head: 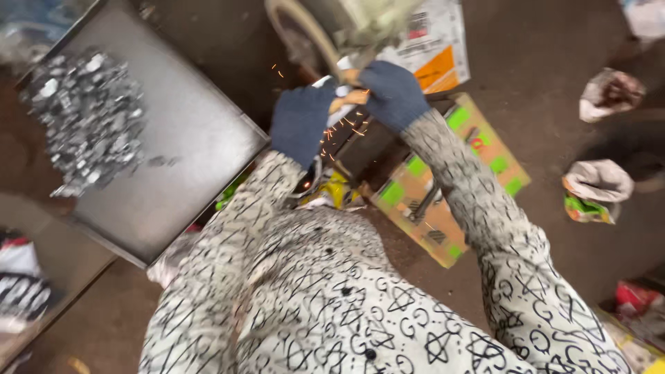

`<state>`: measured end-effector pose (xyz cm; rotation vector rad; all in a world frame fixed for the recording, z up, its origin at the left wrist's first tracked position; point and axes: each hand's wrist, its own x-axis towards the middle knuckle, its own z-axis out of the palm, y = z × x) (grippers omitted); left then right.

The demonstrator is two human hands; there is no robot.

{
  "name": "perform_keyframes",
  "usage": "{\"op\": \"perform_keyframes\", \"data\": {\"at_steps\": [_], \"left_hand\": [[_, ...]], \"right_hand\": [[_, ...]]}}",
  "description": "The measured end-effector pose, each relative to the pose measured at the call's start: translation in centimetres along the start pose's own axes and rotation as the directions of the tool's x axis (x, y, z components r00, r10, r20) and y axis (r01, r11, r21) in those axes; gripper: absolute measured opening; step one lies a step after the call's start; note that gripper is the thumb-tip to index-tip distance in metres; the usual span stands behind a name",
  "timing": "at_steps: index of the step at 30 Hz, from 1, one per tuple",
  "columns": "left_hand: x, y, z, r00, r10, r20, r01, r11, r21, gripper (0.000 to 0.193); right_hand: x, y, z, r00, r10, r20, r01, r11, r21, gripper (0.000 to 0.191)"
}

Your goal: The person picks small metal parts one at a time from a tray, holds each against a spinning bench grinder to grind its edge with sparks flying, then places the ground part back on the tray. They repeat this cycle continuously, occasionally dipping a part into a small container before grinding.

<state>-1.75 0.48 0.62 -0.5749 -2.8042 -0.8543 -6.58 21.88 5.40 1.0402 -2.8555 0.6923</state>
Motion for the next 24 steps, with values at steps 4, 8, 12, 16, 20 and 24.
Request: {"op": "perform_keyframes", "data": {"at_steps": [4,8,12,16,20,24], "left_hand": [[-3.3,-0.3,-1.8,0.961,0.233,-0.153,-0.256,0.953,-0.162,0.032],[-10.7,-4.5,-5.1,0.976,-0.159,0.15,0.195,0.942,-0.274,0.044],[-17.4,-12.8,-8.4,0.927,-0.371,-0.059,0.255,0.505,0.825,0.057],[-18.6,-14.8,-7.7,0.811,-0.57,0.128,0.485,0.779,0.396,0.025],[-15.7,-9.0,-3.2,0.818,-0.567,-0.099,0.479,0.766,-0.428,0.036],[-10.6,-1.5,-1.6,0.845,-0.481,0.234,0.336,0.136,-0.932,0.026]], "right_hand": [[-5.2,-8.6,5.6,0.625,0.771,-0.125,0.063,0.11,0.992,0.014],[-9.0,-13.9,10.8,0.588,0.608,0.534,-0.034,-0.64,0.767,0.035],[-9.4,-15.8,13.1,0.67,0.495,0.553,-0.216,-0.582,0.784,0.032],[-7.9,-16.3,13.6,0.646,0.428,0.632,-0.212,-0.694,0.688,0.036],[-5.8,-16.0,12.1,0.689,0.604,0.4,-0.502,-0.001,0.865,0.029],[-5.0,-15.4,6.9,0.91,0.396,-0.123,-0.337,0.878,0.339,0.044]]}}
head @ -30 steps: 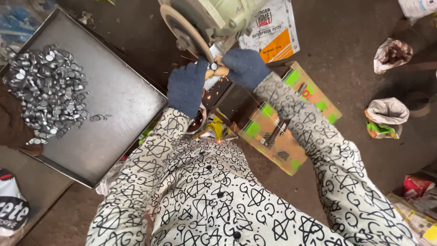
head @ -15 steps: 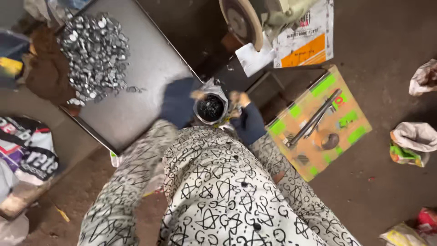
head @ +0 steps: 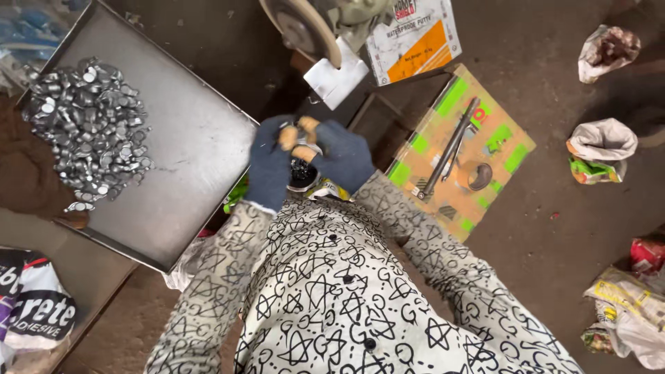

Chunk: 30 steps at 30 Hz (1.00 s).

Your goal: The person picks small metal parts one at a time from a tray, holds each against a spinning bench grinder to grind its edge with sparks flying, then places the ground part back on the tray. They repeat this cycle continuously, occasionally dipping a part into a small container before grinding.

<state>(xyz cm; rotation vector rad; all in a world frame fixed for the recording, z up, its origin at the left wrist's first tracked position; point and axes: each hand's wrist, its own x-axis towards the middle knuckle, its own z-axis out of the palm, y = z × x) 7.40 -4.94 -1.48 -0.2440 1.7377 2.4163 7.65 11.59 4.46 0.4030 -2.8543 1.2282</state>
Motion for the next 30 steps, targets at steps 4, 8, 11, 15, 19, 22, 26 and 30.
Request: {"op": "perform_keyframes", "data": {"at_steps": [4,8,11,15,19,22,26,30], "left_hand": [[3.0,3.3,4.1,0.982,0.132,0.136,-0.146,0.984,0.098,0.026],[6.4,5.3,5.2,0.882,0.416,0.221,-0.397,0.405,0.824,0.033],[8.4,5.7,5.3,0.848,0.37,0.379,-0.483,0.245,0.841,0.028],[10.3,5.6,5.3,0.807,0.346,0.478,-0.559,0.187,0.808,0.024],[10.9,4.3,5.7,0.841,0.281,0.463,-0.456,-0.091,0.885,0.019],[10.3,2.6,6.2,0.852,0.336,0.401,-0.399,-0.078,0.914,0.017],[9.8,1.0,6.1,0.803,0.404,0.439,-0.498,0.05,0.866,0.029],[9.3,1.4,6.2,0.854,0.359,0.377,-0.437,0.1,0.894,0.018]], "right_hand": [[3.1,0.4,-4.5,0.989,-0.12,-0.088,0.104,0.981,-0.166,0.035],[6.2,3.3,-6.4,0.982,-0.134,-0.134,0.074,0.922,-0.38,0.034],[6.6,5.1,-7.6,0.976,-0.167,-0.14,0.126,0.957,-0.261,0.037],[6.7,6.4,-8.0,0.985,-0.142,-0.098,0.103,0.941,-0.322,0.032],[8.1,8.0,-8.0,0.98,-0.198,-0.013,0.186,0.941,-0.281,0.03],[10.4,9.9,-9.4,0.919,-0.342,0.197,0.387,0.877,-0.285,0.03],[13.8,11.2,-11.3,0.792,-0.467,0.394,0.555,0.819,-0.146,0.028],[12.8,9.7,-10.5,0.872,-0.312,0.376,0.415,0.879,-0.233,0.033]]}}
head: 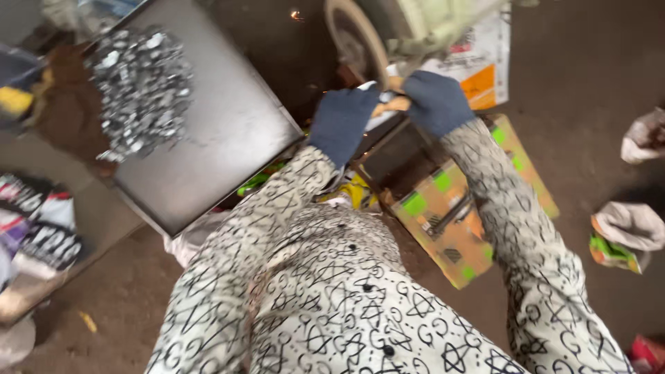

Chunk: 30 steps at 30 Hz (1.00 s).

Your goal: The person picks small metal parts one at a time from a tray, holds each against a spinning bench grinder to grind its edge with sparks flying, then places the ground part back on the tray. They repeat this cycle continuously, occasionally dipping a part into a small container before grinding.

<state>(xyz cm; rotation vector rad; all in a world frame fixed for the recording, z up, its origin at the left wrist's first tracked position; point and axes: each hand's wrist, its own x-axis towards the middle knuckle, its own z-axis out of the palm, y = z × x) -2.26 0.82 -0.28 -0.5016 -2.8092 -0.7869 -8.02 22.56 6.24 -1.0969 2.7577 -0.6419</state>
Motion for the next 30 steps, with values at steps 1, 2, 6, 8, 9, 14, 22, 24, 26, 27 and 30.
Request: {"op": "perform_keyframes", "data": {"at_steps": [1,2,6,8,9,14,22,24,26,27,30], "left_hand": [[-0.1,0.4,-0.5,1.0,0.011,-0.017,-0.012,0.999,-0.034,0.019],[-0.4,0.8,-1.1,0.998,0.002,0.058,0.002,0.998,-0.066,0.016],[-2.7,0.1,-5.2,0.989,0.15,0.008,-0.139,0.935,-0.326,0.032],[-4.2,-3.3,-7.7,0.997,0.071,-0.043,-0.082,0.899,-0.43,0.034],[-4.7,-6.2,-8.9,0.996,-0.053,-0.076,0.019,0.921,-0.389,0.039],[-5.1,-23.1,-12.8,0.848,-0.402,-0.346,0.529,0.69,0.494,0.063],[-7.3,-27.4,-14.1,0.735,-0.678,0.025,0.664,0.726,0.176,0.045],[-7.6,-26.3,-14.2,0.735,-0.677,0.042,0.662,0.729,0.175,0.044],[-7.9,-24.6,-13.8,0.878,-0.457,-0.142,0.478,0.85,0.221,0.049],[-8.2,-23.3,-13.2,0.858,-0.503,-0.104,0.513,0.831,0.213,0.045],[-9.4,-16.7,-9.6,0.866,-0.499,-0.012,0.459,0.805,-0.376,0.044]], "right_hand": [[-1.0,-1.5,0.9,0.989,0.12,-0.091,-0.113,0.991,0.077,0.036],[-2.2,-3.0,1.8,0.952,0.253,-0.174,-0.227,0.961,0.158,0.039],[-5.5,-9.9,9.8,0.626,0.737,0.255,0.154,-0.437,0.886,0.04],[-7.1,-12.7,12.9,0.535,0.632,0.561,0.126,-0.716,0.686,0.032],[-7.3,-13.6,14.0,0.641,0.555,0.53,0.165,-0.774,0.611,0.032],[-6.9,-16.5,14.6,0.749,0.475,0.461,0.199,-0.826,0.527,0.033],[-6.2,-17.9,16.4,0.711,0.595,0.373,-0.09,-0.45,0.888,0.039],[-6.4,-17.8,17.3,0.686,0.635,0.354,-0.261,-0.238,0.935,0.041],[-6.3,-17.7,17.6,0.744,0.623,0.244,-0.399,0.121,0.909,0.045],[-6.1,-17.8,17.4,0.765,0.64,0.068,-0.445,0.45,0.774,0.042],[-5.1,-18.3,15.4,0.797,0.55,-0.251,-0.459,0.821,0.339,0.048]]}}
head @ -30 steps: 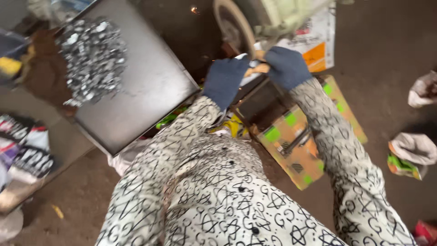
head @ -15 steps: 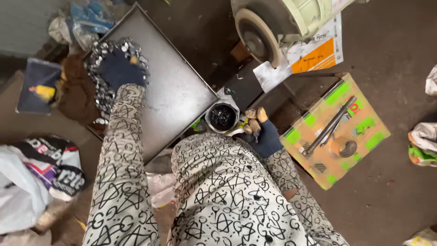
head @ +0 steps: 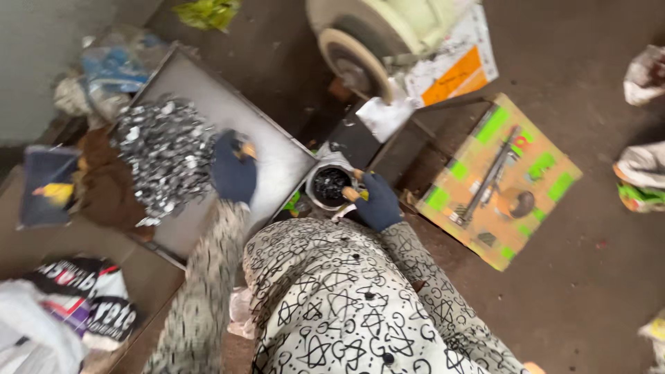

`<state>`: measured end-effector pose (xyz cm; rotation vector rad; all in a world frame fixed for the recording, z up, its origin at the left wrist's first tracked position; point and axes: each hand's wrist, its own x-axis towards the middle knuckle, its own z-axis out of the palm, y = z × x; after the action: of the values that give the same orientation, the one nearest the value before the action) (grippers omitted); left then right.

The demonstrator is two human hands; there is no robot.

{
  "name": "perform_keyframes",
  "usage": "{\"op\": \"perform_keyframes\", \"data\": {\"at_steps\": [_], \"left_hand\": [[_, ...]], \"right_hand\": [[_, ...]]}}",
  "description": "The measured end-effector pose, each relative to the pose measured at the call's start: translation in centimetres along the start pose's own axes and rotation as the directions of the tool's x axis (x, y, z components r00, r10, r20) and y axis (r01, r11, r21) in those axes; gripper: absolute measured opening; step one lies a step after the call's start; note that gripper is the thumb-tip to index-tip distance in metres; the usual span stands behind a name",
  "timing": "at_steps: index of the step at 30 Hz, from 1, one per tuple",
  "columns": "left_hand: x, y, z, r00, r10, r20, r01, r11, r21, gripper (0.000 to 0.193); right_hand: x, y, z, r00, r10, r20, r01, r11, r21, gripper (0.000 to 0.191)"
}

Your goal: The person picks small metal parts one at a time from a tray, holds each against a spinning bench grinder to grind its edge with sparks flying, then places the ground part back on the tray. They repeat this cycle continuously, occasionally dipping a part into a small container before grinding.

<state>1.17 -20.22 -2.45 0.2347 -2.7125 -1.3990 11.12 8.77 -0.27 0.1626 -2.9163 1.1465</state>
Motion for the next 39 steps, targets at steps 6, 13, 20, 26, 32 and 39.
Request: {"op": "perform_keyframes", "data": {"at_steps": [6,13,20,26,32,39], "left_hand": [[-7.4,10.8,10.1,0.952,-0.066,0.3,0.277,0.609,-0.744,0.038],[-0.7,16.8,11.4,0.915,0.389,0.103,-0.397,0.915,0.069,0.026],[2.7,15.5,13.5,0.843,0.455,0.287,-0.53,0.792,0.304,0.029],[1.3,14.7,15.6,0.854,0.486,0.188,-0.518,0.754,0.404,0.027],[0.1,14.4,16.5,0.834,0.54,0.112,-0.543,0.77,0.336,0.028],[-1.5,16.0,9.9,0.772,0.578,0.264,-0.615,0.784,0.081,0.033]], "right_hand": [[3.5,-3.0,-6.9,0.998,-0.057,-0.024,0.059,0.996,0.065,0.045],[10.8,1.6,-12.6,0.969,-0.244,-0.035,0.222,0.927,-0.303,0.029],[12.2,4.6,-12.8,0.93,-0.364,-0.061,0.33,0.895,-0.3,0.03],[15.7,7.5,-13.3,0.832,-0.536,0.144,0.555,0.797,-0.239,0.029],[19.4,8.4,-15.5,0.722,-0.595,0.353,0.664,0.739,-0.114,0.022],[7.2,4.4,-8.2,0.919,0.34,0.201,-0.241,0.078,0.967,0.026]]}}
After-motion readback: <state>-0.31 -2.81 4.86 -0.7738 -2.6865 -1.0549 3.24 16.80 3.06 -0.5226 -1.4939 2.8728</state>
